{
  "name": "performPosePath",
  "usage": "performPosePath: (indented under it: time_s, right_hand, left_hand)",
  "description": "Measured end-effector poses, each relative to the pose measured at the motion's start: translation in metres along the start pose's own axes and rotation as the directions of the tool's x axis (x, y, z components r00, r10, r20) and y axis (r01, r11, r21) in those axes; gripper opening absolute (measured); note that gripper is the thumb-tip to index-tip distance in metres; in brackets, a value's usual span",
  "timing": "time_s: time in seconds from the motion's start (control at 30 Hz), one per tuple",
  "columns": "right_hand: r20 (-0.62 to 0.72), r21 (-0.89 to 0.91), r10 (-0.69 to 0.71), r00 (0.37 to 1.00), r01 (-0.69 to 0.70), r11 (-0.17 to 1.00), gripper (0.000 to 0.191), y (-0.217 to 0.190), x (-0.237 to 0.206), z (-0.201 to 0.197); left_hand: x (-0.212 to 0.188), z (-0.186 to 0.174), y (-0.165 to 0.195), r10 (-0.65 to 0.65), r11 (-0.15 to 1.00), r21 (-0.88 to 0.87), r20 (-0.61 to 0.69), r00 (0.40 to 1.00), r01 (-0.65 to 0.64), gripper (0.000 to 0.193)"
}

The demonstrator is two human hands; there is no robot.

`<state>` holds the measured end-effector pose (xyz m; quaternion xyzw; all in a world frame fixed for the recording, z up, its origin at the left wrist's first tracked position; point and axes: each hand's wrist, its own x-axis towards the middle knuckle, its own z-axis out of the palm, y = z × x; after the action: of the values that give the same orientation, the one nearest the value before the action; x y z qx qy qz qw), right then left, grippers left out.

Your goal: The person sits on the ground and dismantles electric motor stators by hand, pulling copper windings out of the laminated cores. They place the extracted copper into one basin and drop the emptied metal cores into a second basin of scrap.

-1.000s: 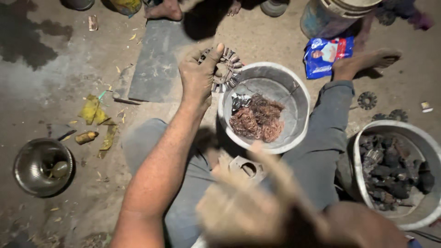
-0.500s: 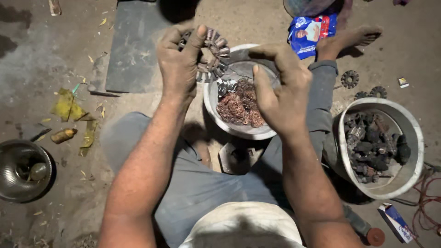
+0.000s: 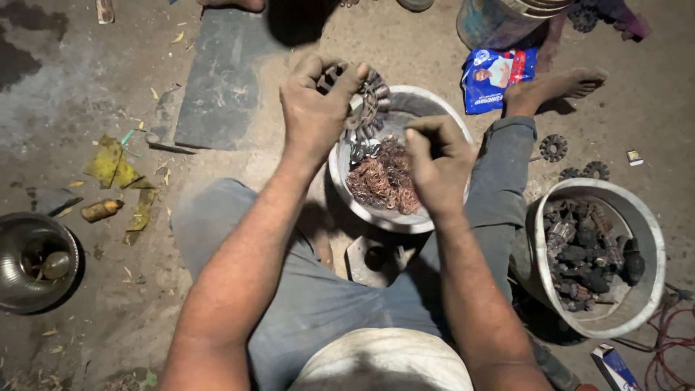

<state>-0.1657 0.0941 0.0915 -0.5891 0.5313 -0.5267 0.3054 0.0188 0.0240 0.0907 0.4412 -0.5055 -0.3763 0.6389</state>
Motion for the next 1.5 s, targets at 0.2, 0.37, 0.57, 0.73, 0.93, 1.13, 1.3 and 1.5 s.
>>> performPosePath:
  time_s: [0.2,0.37,0.57,0.73,0.93,1.13,1.3,1.5]
  right_hand:
    - [0.058,-0.013,-0.023,0.998,0.024,1.000,0.007,0.011,-0.015,-0.010]
    - [-0.057,0.124,0.080,0.995,-0.072,0.990,0.009,0.029,-0.002,-0.020]
    - [0.112,0.050,0.128,0.985,-0.134,0.990,0.017,0.035,-0.014,-0.018]
    - [0.155,-0.363,-0.422,0.893,0.448,0.817,0.027,-0.012,0.000,-0.021]
    - [0.083,-0.204,-0.193,0.978,0.206,0.957,0.015,-0.030,0.000,0.006]
    - [0.037,0.023,-0.051,0.998,0.051,0.998,0.011,0.010,0.002,-0.003]
    - [0.115,0.192,0.130,0.985,-0.150,0.970,0.013,0.032,-0.005,0.002]
    - [0.090,0.135,0.111,0.990,-0.122,0.983,0.014,0.017,0.009,0.000]
  left_hand:
    - [0.006,-0.003,0.002,-0.196,0.928,-0.338,-0.075,0.978,0.160,0.025]
    - [0.006,-0.008,0.005,0.183,0.961,0.215,-0.029,0.983,-0.173,0.023]
    - [0.011,-0.012,0.004,-0.241,0.896,-0.413,-0.151,0.959,0.160,0.020]
    - [0.003,-0.004,0.000,-0.037,0.994,-0.109,-0.177,0.983,0.018,0.022]
    - [0.000,0.003,0.010,0.011,1.000,0.007,-0.164,0.986,-0.010,0.023]
    - [0.000,-0.005,0.006,0.160,0.947,0.293,-0.076,0.984,-0.132,0.025]
    - [0.005,-0.005,-0.003,-0.278,0.819,-0.518,0.020,0.960,0.248,0.024]
    - [0.006,-0.005,0.003,-0.354,0.750,-0.588,0.031,0.935,0.303,0.022]
